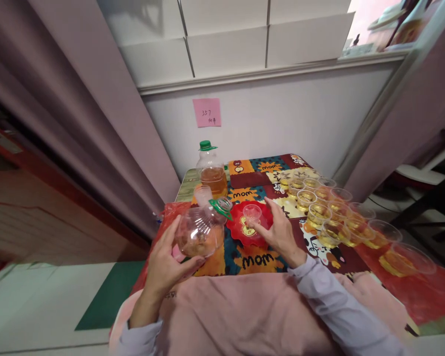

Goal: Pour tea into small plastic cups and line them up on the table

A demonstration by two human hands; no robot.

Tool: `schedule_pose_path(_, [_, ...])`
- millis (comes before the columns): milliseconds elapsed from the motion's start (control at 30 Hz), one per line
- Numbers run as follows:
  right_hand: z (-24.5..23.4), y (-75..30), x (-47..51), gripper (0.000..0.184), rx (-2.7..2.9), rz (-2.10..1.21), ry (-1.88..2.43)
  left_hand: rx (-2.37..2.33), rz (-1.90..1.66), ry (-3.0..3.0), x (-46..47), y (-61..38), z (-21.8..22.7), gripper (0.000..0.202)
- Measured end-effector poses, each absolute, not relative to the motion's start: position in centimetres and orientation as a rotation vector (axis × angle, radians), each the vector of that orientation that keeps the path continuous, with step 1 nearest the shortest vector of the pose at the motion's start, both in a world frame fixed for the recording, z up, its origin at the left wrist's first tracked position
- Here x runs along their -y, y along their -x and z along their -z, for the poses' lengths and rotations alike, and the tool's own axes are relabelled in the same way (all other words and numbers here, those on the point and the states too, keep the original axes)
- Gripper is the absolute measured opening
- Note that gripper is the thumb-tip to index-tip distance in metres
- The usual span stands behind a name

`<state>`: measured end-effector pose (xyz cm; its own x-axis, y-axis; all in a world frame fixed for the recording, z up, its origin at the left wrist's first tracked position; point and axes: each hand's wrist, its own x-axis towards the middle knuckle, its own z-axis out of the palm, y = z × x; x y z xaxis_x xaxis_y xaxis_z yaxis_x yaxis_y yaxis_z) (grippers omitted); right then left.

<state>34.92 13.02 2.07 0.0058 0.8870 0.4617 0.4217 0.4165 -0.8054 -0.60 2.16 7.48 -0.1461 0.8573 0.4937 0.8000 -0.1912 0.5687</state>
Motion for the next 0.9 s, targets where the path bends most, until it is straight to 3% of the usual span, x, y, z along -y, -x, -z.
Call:
schedule_pose_path(100, [-2.0, -31.9, -10.2, 0.098, 1.433, -1.079, 0.959, -2.015, -1.149, -2.076, -2.5, -0.3, -7.7, 0.120])
schedule_pose_path(233, [-1.1, -26.5, -8.3, 0.126, 1.177, -1.692, 0.703, -2.022, -1.116, -2.150, -2.8, -1.1, -7.6, 0.117])
schedule_pose_path(400, [-0.3, -23.5, -9.1, 0.149, 0.953, -1.810, 0.585, -2.046, -1.006, -2.215, -3.2, -2.7, -7.4, 0.115])
schedule_pose_path(567, [0.5, -23.7, -9.7, 0.140, 0.897, -1.827, 0.531, -2.008, -0.996, -2.246, -2.7, -3.6, -7.9, 0.127])
schedule_pose_path(633, [1.0, -23.8, -9.8, 0.138, 0.882, -1.818, 0.543, -2.045, -1.126, -2.192, -1.9, -2.7, -8.0, 0.114])
schedule_pose_path(700, [1.4, -23.7, -9.8, 0.138, 0.859, -1.807, 0.567, -2.153, -1.380, -1.952, -1.0, -1.2, -7.8, 0.087])
schedule_pose_path(800, [1.3, -23.8, -9.7, 0.135, 0.843, -1.805, 0.562, -2.093, -1.806, -1.053, 0.1, 1.0, -6.3, 0.053])
schedule_pose_path(900, [0.8, -24.1, -9.4, 0.132, 0.867, -1.826, 0.528, -1.833, -1.883, -0.505, 0.4, 1.6, -4.0, 0.035])
